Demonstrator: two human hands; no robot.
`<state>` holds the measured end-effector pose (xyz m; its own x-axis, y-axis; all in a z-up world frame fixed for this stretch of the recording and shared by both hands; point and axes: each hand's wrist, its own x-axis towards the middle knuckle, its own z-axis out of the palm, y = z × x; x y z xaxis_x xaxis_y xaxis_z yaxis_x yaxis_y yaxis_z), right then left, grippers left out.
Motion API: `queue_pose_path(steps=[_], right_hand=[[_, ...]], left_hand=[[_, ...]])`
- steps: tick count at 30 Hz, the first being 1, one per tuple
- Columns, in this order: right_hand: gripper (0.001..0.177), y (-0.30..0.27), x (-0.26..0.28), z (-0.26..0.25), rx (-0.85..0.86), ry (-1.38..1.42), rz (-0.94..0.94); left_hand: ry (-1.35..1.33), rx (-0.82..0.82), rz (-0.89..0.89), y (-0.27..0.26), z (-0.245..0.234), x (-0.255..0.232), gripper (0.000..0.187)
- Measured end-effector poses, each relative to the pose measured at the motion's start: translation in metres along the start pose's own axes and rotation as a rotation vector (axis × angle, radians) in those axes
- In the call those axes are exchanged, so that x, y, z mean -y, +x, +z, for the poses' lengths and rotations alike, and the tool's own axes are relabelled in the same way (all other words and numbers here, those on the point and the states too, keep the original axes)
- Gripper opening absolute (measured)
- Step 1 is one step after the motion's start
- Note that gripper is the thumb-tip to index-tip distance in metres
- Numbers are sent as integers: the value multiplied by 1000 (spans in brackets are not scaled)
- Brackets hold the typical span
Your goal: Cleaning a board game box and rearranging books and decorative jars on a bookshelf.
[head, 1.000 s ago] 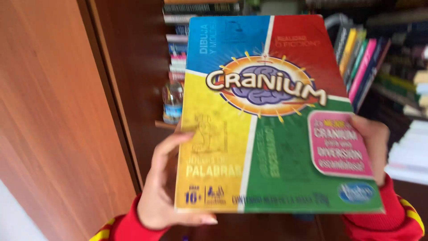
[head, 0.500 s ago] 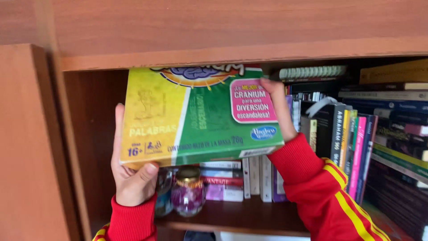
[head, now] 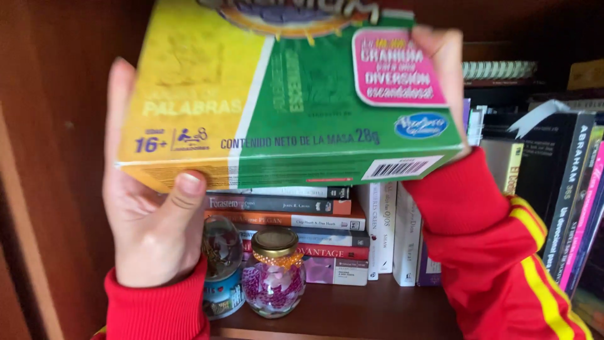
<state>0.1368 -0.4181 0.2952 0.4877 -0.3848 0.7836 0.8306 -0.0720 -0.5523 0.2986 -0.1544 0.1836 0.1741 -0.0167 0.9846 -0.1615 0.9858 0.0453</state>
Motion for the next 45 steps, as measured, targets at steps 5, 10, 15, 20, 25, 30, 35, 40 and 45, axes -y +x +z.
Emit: queue_pose_path(steps=[5, 10, 15, 20, 25, 30, 35, 40, 45], right_hand=[[48, 16, -7, -10, 24, -24, 16], [52, 35, 4, -7, 55, -63, 23], [55, 63, 20, 13, 128, -92, 21], [59, 85, 27, 32, 202, -122, 37], [58, 33, 17, 63, 246, 117, -238], [52, 1, -4, 87, 113, -639, -822], [27, 50, -13, 58, -53, -951, -1069], [21, 99, -8, 43, -155, -824, -956], [21, 117, -12, 39, -332, -1218, -1263]], left_hand=[[35, 20, 53, 3, -9, -3, 92], [5, -26, 54, 26, -18, 9, 81], [212, -190, 156, 51, -28, 36, 61], [291, -257, 72, 96, -6, 31, 48], [344, -261, 174, 142, -11, 49, 34], [561, -352, 451, 160, -18, 71, 26], [1117, -393, 735, 143, -14, 101, 32], [1537, -261, 687, 133, -4, 99, 34], [1731, -123, 654, 145, -20, 102, 40]])
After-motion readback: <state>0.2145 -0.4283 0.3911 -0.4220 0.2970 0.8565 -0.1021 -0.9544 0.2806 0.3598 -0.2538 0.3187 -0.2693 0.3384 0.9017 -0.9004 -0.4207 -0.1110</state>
